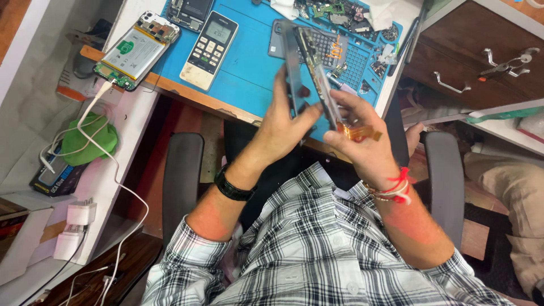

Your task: The person uses a metal spudger to pry and remove the battery from a disassembled smartphone. They carefully lift the battery from the chassis and set it aside on the workbench.

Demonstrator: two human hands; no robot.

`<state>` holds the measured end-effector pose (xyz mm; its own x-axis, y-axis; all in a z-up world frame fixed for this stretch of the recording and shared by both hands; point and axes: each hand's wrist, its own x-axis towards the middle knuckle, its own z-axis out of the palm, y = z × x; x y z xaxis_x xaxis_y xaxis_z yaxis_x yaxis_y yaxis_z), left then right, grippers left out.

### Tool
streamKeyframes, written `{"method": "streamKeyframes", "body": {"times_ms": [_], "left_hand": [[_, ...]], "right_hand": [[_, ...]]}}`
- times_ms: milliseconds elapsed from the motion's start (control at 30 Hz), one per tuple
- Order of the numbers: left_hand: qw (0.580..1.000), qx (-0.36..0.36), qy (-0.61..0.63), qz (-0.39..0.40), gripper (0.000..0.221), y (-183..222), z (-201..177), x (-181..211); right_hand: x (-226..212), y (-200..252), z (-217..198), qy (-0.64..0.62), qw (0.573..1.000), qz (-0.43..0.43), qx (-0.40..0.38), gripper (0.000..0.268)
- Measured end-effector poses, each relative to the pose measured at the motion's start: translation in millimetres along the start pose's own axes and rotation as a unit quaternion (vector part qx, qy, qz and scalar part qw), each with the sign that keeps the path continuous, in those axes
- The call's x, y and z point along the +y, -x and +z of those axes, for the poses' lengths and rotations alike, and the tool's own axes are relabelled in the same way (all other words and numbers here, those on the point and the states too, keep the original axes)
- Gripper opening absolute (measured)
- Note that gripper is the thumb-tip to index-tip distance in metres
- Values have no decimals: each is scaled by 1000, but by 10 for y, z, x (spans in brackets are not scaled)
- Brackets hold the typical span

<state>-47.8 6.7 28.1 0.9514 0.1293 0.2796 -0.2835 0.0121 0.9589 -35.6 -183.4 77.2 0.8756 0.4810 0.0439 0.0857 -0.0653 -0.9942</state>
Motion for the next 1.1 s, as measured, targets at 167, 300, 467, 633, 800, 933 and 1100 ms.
{"method": "streamKeyframes", "body": {"times_ms": [167, 300, 467, 633, 800, 933, 1100], "left_hand": [[988, -119, 30, -92, 109, 14, 10, 230], [979, -181, -24, -86, 111, -9, -14, 419], [961, -38, -273, -12, 80, -88, -92, 487], [901, -25, 397, -174, 55, -326, -179, 521], [886, -55, 427, -171, 52, -462, 91, 513], [891, -92, 404, -185, 52, -574, 255, 543], [903, -110, 368, -191, 46, -624, 367, 561]], "right_hand": [[-220, 0, -6, -282, 957, 72, 11, 73], [-327, 25, -140, -79, 991, -33, 107, 77], [-575, 140, -686, -436, 898, 8, 54, 62], [-667, 142, -1301, -457, 885, -47, 79, 66], [-400, 129, -1400, -453, 891, -14, 43, 73], [-219, 142, -1405, -531, 847, 1, 7, 79], [-160, 177, -1412, -562, 827, -7, -15, 80]]}}
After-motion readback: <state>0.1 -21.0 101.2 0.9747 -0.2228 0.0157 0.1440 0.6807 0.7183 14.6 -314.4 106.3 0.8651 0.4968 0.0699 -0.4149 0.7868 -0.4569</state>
